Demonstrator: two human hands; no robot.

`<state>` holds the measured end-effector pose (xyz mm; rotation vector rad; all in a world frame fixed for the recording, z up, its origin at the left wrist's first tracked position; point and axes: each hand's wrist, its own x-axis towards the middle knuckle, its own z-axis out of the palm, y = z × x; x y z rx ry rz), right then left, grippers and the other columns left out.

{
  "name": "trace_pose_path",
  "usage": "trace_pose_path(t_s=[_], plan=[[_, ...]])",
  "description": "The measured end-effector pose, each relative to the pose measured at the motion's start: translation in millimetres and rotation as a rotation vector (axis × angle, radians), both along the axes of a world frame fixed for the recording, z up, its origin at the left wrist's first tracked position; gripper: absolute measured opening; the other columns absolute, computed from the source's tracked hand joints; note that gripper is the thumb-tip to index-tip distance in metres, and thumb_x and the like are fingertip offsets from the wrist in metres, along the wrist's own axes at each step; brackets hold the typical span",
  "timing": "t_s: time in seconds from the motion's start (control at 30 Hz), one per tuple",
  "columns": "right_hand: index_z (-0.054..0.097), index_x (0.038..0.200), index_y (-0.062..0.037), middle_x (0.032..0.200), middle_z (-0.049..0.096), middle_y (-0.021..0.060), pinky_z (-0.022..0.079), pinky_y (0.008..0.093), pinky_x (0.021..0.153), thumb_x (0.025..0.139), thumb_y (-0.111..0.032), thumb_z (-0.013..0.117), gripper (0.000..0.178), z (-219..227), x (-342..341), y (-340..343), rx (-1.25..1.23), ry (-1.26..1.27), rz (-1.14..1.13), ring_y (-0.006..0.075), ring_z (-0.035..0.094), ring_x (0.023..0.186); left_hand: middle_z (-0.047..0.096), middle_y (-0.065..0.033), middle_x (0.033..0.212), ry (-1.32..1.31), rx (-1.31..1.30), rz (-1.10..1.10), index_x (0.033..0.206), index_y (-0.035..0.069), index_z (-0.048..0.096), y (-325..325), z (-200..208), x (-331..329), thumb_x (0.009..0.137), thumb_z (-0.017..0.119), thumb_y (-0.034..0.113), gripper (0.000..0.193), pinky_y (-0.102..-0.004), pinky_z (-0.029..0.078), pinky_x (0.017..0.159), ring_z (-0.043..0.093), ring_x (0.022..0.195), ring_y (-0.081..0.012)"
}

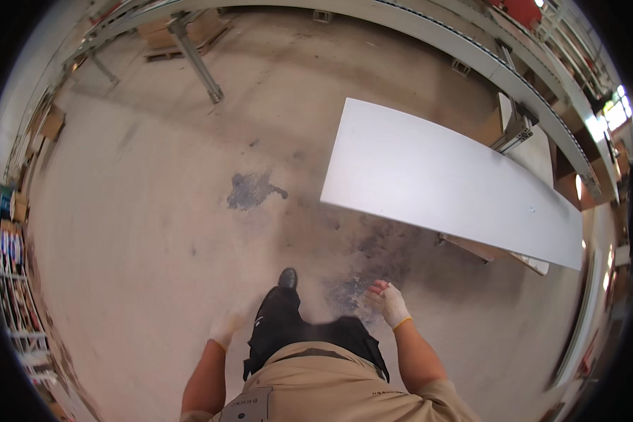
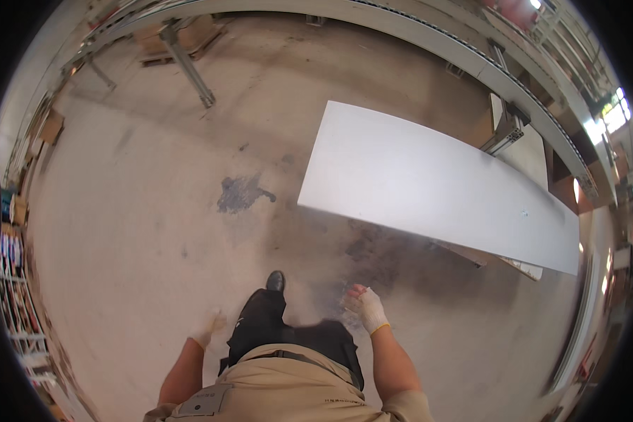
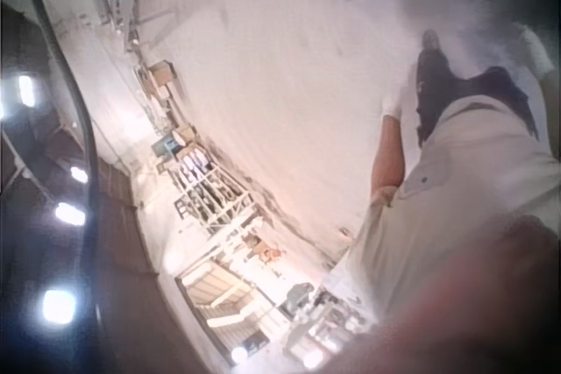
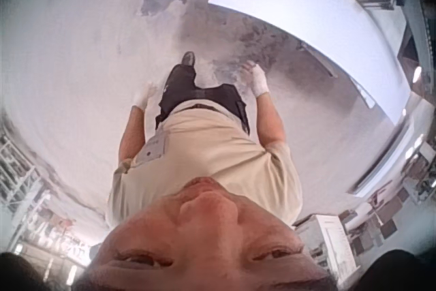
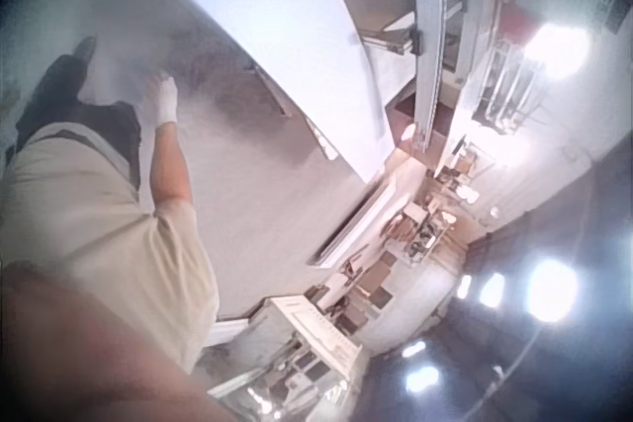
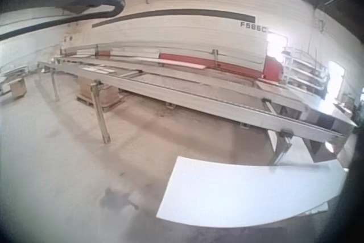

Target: The person lifts and moves large white panels across a workshop floor, places them on a workbench, and uses a scraper to remove material from the panel edges. The person repeats this process with multiple panels, stacking them after scraping.

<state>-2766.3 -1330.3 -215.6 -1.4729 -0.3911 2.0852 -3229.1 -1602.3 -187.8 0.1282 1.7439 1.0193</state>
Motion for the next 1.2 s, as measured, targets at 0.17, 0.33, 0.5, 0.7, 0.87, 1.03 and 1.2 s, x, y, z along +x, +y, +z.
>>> trace_pose_path(t_s=[0.17,0.33,0.5,0.7,0.87,1.03,1.2], plan=[[0.048,0.147,-0.0073,0.14,0.054,0.018,0.053,0.059,0.1,0.108,-0.054,0.051,0.06,-8,-91,49,-0.086,0.122,-0.292,0.045,0.058,0.124,0.075,-0.0153,0.104,1.221,-0.09,-1.31,0.118,0.009,0.073,267,60,-127,0.099,0.061,0.029,0.03,-0.0415,0.055,0.083,0.071,0.09,-0.0293],[0.045,0.151,-0.0094,0.147,0.053,0.0162,0.051,0.057,0.107,0.107,-0.054,0.054,0.063,10,-156,106,-0.101,0.226,-0.57,0.0414,0.054,0.134,0.073,-0.0172,0.097,0.661,0.039,-0.913,0.1,0.006,0.074,558,134,-124,0.099,0.054,0.042,0.041,-0.0414,0.051,0.084,0.069,0.09,-0.0306],[0.039,0.158,-0.0087,0.16,0.047,0.0139,0.047,0.0548,0.115,0.109,-0.055,0.049,0.068,46,-213,163,-0.139,0.241,-1.024,0.0353,0.049,0.143,0.073,-0.0156,0.12,0.629,0.246,-1.148,0.131,0.004,0.069,750,142,-45,0.099,0.056,0.052,0.059,-0.0394,0.053,0.094,0.07,0.103,-0.0301],[0.046,0.153,-0.0077,0.153,0.054,0.0097,0.042,0.0507,0.118,0.11,-0.053,0.048,0.062,69,-250,190,-0.141,-0.112,-1.266,0.0321,0.052,0.14,0.073,-0.0106,0.105,0.364,0.093,-1.758,0.119,0.002,0.074,874,94,14,0.096,0.065,0.052,0.056,-0.0331,0.054,0.078,0.067,0.089,-0.0174],[0.047,0.151,0.0024,0.153,0.054,0.0157,0.041,0.0459,0.118,0.115,-0.047,0.037,0.062,64,-267,217,-0.27,-0.417,-1.519,0.0316,0.053,0.138,0.07,-0.0054,0.079,0.166,0.193,-2.117,0.095,0.002,0.078,919,54,19,0.092,0.073,0.047,0.045,-0.0315,0.052,0.068,0.063,0.072,-0.0132],[0.052,0.145,0.0083,0.14,0.064,0.0173,0.047,0.042,0.11,0.115,-0.05,0.033,0.068,68,-276,233,-0.432,-0.683,-1.541,0.0311,0.062,0.125,0.069,-0.0049,0.078,-0.048,-0.012,-2.243,0.093,0.0,0.076,958,42,26,0.095,0.072,0.047,0.047,-0.0301,0.051,0.067,0.061,0.07,-0.0118],[0.055,0.142,0.0102,0.135,0.067,0.0169,0.051,0.0398,0.103,0.115,-0.048,0.032,0.068,70,-273,237,-0.594,-0.876,-1.435,0.03,0.065,0.118,0.073,-0.0064,0.082,0.319,0.183,-2.389,0.097,0.006,0.077,1001,41,42,0.099,0.067,0.045,0.041,-0.0318,0.052,0.073,0.066,0.074,-0.016]])
